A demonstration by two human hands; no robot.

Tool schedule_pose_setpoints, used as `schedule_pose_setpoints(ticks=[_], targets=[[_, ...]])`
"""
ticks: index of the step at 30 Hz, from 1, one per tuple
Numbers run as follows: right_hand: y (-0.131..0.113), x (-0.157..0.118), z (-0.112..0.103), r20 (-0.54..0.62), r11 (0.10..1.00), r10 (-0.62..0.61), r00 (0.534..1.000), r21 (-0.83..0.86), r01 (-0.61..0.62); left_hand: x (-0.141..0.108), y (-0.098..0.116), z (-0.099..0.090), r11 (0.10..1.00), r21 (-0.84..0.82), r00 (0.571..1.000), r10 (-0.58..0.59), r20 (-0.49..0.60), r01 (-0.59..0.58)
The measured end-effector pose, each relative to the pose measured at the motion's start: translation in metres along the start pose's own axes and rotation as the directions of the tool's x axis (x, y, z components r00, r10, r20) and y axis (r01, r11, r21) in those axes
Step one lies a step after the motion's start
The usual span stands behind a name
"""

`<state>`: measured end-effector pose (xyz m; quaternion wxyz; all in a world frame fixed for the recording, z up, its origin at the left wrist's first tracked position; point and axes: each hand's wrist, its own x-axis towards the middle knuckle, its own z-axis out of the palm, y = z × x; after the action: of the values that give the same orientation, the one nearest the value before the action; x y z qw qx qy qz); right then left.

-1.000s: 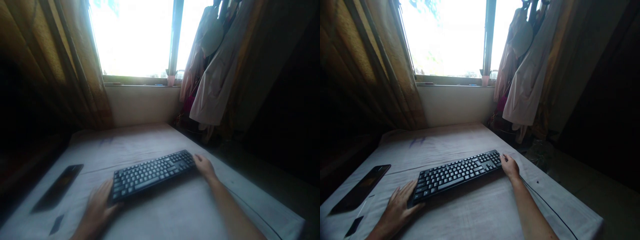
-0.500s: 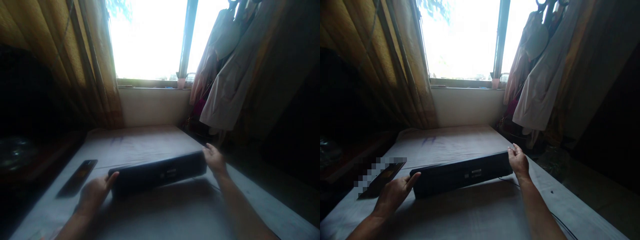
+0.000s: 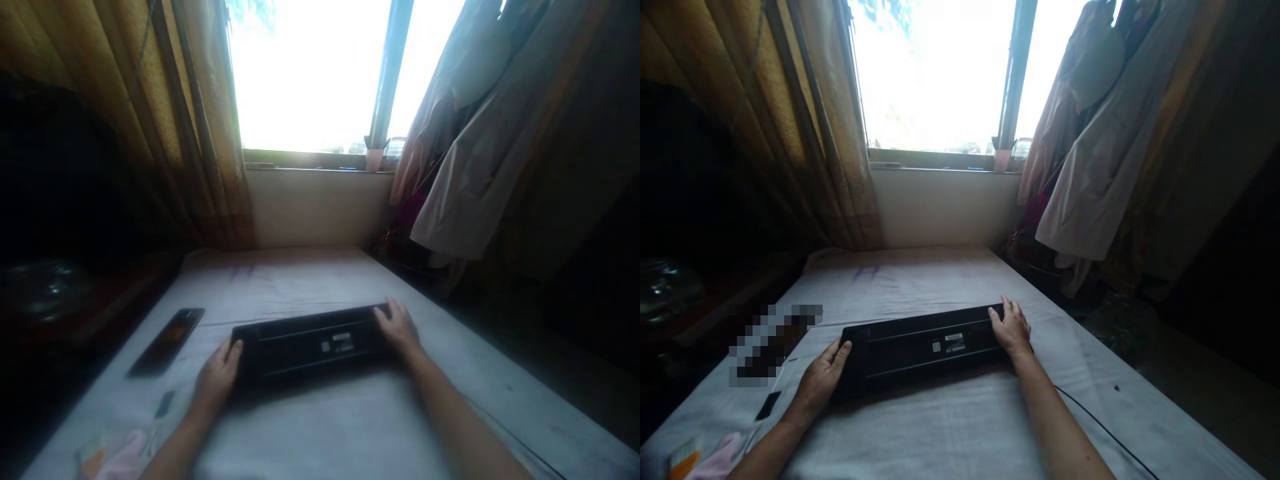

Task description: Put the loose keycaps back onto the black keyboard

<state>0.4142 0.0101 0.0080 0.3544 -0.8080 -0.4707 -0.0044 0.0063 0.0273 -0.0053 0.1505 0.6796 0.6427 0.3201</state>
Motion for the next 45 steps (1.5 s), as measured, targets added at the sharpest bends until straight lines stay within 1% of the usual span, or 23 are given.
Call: schedule_pose_setpoints(ticks=[3,5,7,9,10,11,13,14,16,19,21,24,25,26,29,31,33,37,39,40,42,43,45], targets=[[-0.016,-0.024,0.005,0.000,0.995,-0.089,0.996,-0.052,0.089,-0.003,-0.005,0.005,0.998,-0.061,1.000,-0.025,0.006,0.026],[-0.030,-0.040,0.006,-0.014,0.976,-0.209,0.978,-0.067,0.208,-0.004,-0.007,0.007,0.995,-0.092,0.999,-0.034,0.015,0.035],[-0.044,-0.054,0.007,-0.098,0.915,-0.401,0.911,-0.100,0.392,-0.005,-0.007,0.008,0.992,-0.119,0.999,-0.039,0.023,0.042],[-0.055,-0.068,0.011,-0.143,0.846,-0.533,0.834,-0.124,0.519,-0.006,-0.007,0.009,0.988,-0.145,0.999,-0.040,0.027,0.043],[-0.059,-0.074,0.015,-0.113,0.817,-0.576,0.810,-0.132,0.562,-0.006,-0.007,0.009,0.987,-0.155,0.999,-0.040,0.025,0.043],[-0.063,-0.081,0.019,-0.034,0.783,-0.617,0.787,-0.137,0.607,-0.006,-0.006,0.009,0.986,-0.163,0.999,-0.041,0.021,0.044],[-0.067,-0.091,0.030,0.180,0.732,-0.646,0.742,-0.131,0.669,-0.006,-0.006,0.009,0.984,-0.169,0.999,-0.048,0.016,0.050],[-0.068,-0.095,0.034,0.247,0.729,-0.631,0.735,-0.134,0.671,-0.006,-0.005,0.009,0.984,-0.170,0.999,-0.051,0.015,0.053],[-0.069,-0.100,0.039,0.296,0.741,-0.600,0.743,-0.146,0.656,-0.006,-0.004,0.009,0.984,-0.170,0.998,-0.052,0.020,0.055],[-0.073,-0.104,0.034,0.221,0.736,-0.627,0.747,-0.149,0.661,-0.007,-0.002,0.007,0.985,-0.164,0.999,-0.045,0.021,0.048],[-0.077,-0.106,0.027,0.111,0.706,-0.687,0.719,-0.137,0.695,-0.007,-0.001,0.006,0.987,-0.156,0.999,-0.039,0.013,0.041],[-0.085,-0.111,0.021,-0.060,0.661,-0.749,0.659,-0.116,0.741,-0.008,0.002,0.005,0.989,-0.144,1.000,-0.030,-0.005,0.029],[-0.087,-0.114,0.022,-0.073,0.652,-0.758,0.649,-0.106,0.750,-0.008,0.003,0.005,0.990,-0.140,1.000,-0.027,-0.010,0.025],[-0.089,-0.116,0.024,-0.048,0.645,-0.764,0.644,-0.094,0.758,-0.008,0.003,0.004,0.990,-0.136,1.000,-0.026,-0.016,0.023],[-0.092,-0.122,0.038,0.157,0.651,-0.742,0.651,-0.062,0.757,-0.009,0.005,0.004,0.992,-0.124,0.999,-0.033,-0.032,0.029],[-0.093,-0.126,0.045,0.239,0.672,-0.708,0.664,-0.060,0.738,-0.009,0.006,0.003,0.992,-0.119,0.999,-0.038,-0.037,0.033],[-0.094,-0.127,0.046,0.226,0.680,-0.703,0.675,-0.067,0.731,-0.009,0.006,0.003,0.992,-0.119,0.999,-0.036,-0.037,0.031],[-0.092,-0.121,0.034,0.073,0.668,-0.735,0.675,-0.100,0.738,-0.009,0.004,0.004,0.992,-0.124,0.999,-0.021,-0.041,0.016],[-0.086,-0.112,0.028,-0.005,0.705,-0.703,0.711,-0.137,0.696,-0.008,0.002,0.005,0.992,-0.127,0.999,-0.011,-0.042,0.005],[-0.081,-0.108,0.027,-0.016,0.740,-0.665,0.747,-0.155,0.655,-0.008,0.001,0.005,0.992,-0.128,0.999,-0.006,-0.042,0.000],[-0.071,-0.099,0.029,0.029,0.818,-0.548,0.836,-0.187,0.543,-0.007,-0.001,0.007,0.992,-0.130,0.999,0.000,-0.039,-0.005],[-0.067,-0.096,0.031,0.076,0.844,-0.493,0.867,-0.199,0.498,-0.006,-0.002,0.008,0.992,-0.129,0.999,-0.002,-0.039,-0.004],[-0.062,-0.092,0.035,0.141,0.861,-0.443,0.885,-0.210,0.464,-0.005,-0.005,0.009,0.992,-0.126,0.999,-0.011,-0.036,0.006]])
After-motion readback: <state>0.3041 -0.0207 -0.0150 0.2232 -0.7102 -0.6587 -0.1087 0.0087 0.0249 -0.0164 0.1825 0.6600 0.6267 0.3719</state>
